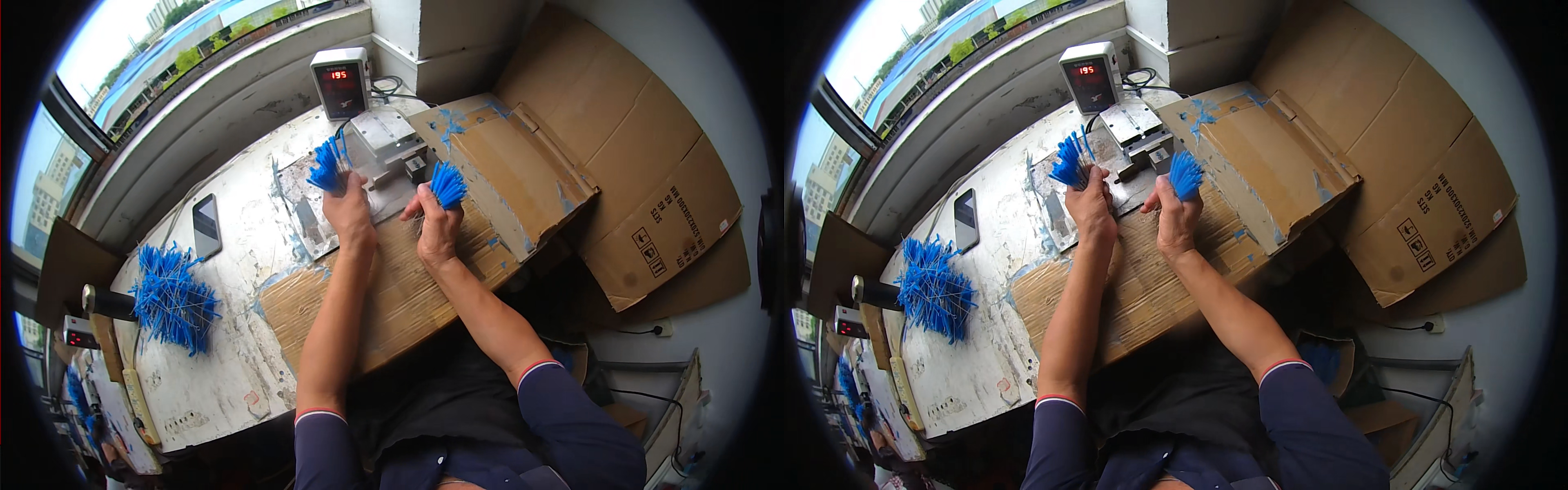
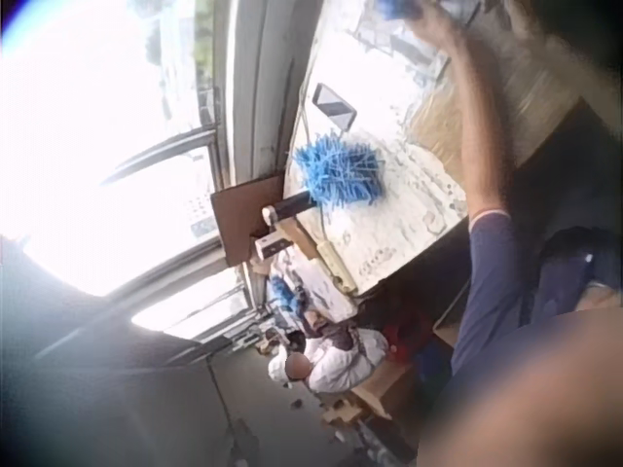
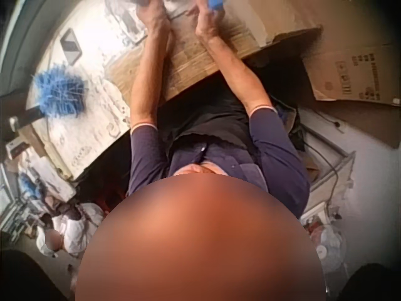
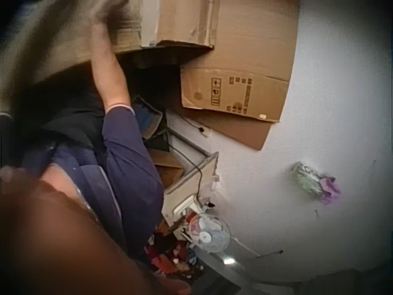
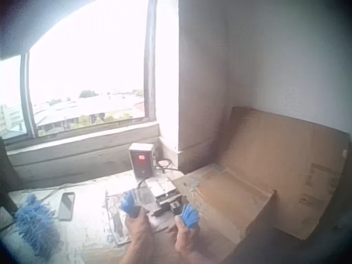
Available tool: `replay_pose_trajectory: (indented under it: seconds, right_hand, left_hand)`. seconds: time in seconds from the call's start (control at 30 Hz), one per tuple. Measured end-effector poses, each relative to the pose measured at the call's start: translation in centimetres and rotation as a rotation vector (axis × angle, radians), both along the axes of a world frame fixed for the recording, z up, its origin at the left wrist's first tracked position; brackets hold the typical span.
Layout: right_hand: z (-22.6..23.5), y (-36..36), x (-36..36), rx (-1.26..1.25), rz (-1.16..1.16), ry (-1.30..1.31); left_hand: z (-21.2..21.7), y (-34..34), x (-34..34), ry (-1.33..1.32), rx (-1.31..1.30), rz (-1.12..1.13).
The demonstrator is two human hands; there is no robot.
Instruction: Assembling small blue fiber bundles into metal brush ferrules.
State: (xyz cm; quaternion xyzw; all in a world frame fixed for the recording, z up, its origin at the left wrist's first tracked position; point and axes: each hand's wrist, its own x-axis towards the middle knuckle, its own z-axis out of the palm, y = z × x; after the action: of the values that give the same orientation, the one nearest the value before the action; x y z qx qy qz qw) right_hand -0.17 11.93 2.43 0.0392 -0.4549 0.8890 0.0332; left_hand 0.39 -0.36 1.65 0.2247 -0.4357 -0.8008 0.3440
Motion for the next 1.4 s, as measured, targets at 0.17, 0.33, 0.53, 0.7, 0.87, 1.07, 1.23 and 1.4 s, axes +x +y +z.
replay_pose_trajectory:
  seconds: [0.17, 0.33, 0.53, 0.7, 0.87, 1.07, 1.23, 1.4]
  right_hand:
    - [1.0, 0.7, -0.5, 0.01, 0.115, -0.076]
    - [1.9, 1.7, -2.6, -0.049, 0.259, -0.124]
    - [1.9, 1.8, -3.4, -0.063, 0.349, -0.143]
    - [1.4, 1.8, -3.6, -0.082, 0.306, -0.137]
    - [0.5, 1.0, -4.0, -0.17, 0.175, -0.184]
    - [0.0, 0.8, -4.0, -0.153, 0.055, -0.233]
    - [0.1, 1.1, -4.0, -0.165, 0.119, -0.229]
    - [-0.9, 1.2, -4.1, -0.059, 0.22, -0.168]
  left_hand:
    - [0.5, -2.0, 1.1, 0.015, -0.078, -0.407]
    - [2.3, -1.3, 1.8, 0.018, -0.066, -0.605]
    - [1.9, -1.4, 1.9, -0.072, -0.212, -0.767]
    - [2.5, -0.8, 2.1, -0.142, -0.222, -0.739]
    - [2.5, -0.3, 2.0, -0.162, -0.348, -0.691]
    - [3.9, -0.2, 2.8, -0.342, -0.471, -0.564]
    - [4.5, 0.7, 4.0, -0.422, -0.607, -0.456]
    - [2.7, 1.3, 5.5, -0.437, -0.762, -0.341]
